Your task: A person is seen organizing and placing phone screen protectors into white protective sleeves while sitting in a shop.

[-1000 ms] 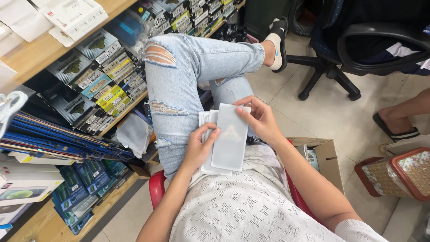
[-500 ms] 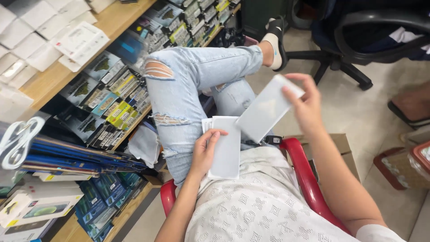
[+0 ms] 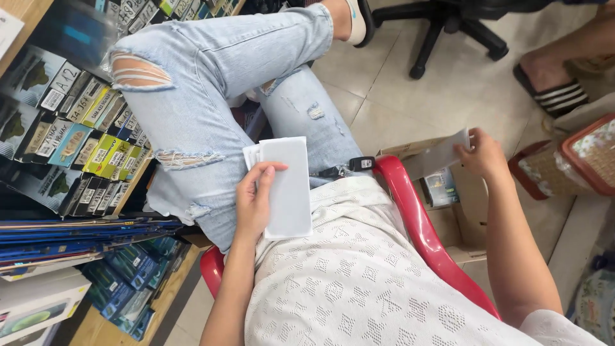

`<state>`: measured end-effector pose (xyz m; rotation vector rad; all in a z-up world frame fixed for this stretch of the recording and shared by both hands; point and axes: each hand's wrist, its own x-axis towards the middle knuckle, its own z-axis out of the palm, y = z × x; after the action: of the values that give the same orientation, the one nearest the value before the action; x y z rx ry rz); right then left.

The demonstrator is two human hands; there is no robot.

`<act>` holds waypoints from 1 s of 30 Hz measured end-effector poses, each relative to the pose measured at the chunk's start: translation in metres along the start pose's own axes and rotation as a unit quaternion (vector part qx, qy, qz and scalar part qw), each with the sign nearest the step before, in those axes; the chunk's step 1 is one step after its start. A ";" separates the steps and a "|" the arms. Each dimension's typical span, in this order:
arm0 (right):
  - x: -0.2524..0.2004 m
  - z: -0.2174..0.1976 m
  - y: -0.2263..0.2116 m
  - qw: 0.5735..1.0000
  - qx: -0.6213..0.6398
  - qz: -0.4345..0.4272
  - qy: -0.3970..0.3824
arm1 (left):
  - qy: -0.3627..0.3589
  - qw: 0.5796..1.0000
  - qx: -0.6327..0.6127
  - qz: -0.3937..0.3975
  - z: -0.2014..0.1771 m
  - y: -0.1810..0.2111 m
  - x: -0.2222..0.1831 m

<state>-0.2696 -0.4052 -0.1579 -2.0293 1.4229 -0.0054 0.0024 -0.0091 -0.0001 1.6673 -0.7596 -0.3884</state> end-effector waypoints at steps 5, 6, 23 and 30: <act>0.033 0.062 0.068 0.998 -0.016 -0.004 -0.053 | 0.003 1.000 -0.004 -0.007 0.002 -0.004 0.001; 0.042 0.081 0.087 0.998 -0.011 -0.052 -0.027 | 0.008 1.000 -0.014 -0.010 0.001 -0.006 0.001; 0.081 0.176 0.091 0.999 -0.017 -0.034 0.033 | 0.012 1.000 -0.024 -0.006 0.002 -0.003 0.000; 0.078 0.184 0.079 0.999 0.011 0.000 0.048 | 0.035 0.998 -0.055 -0.009 0.003 -0.020 -0.001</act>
<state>-0.2387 -0.3944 -0.3703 -2.0360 1.4755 -0.1191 0.0050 -0.0089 -0.0200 1.5764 -0.6597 -0.3761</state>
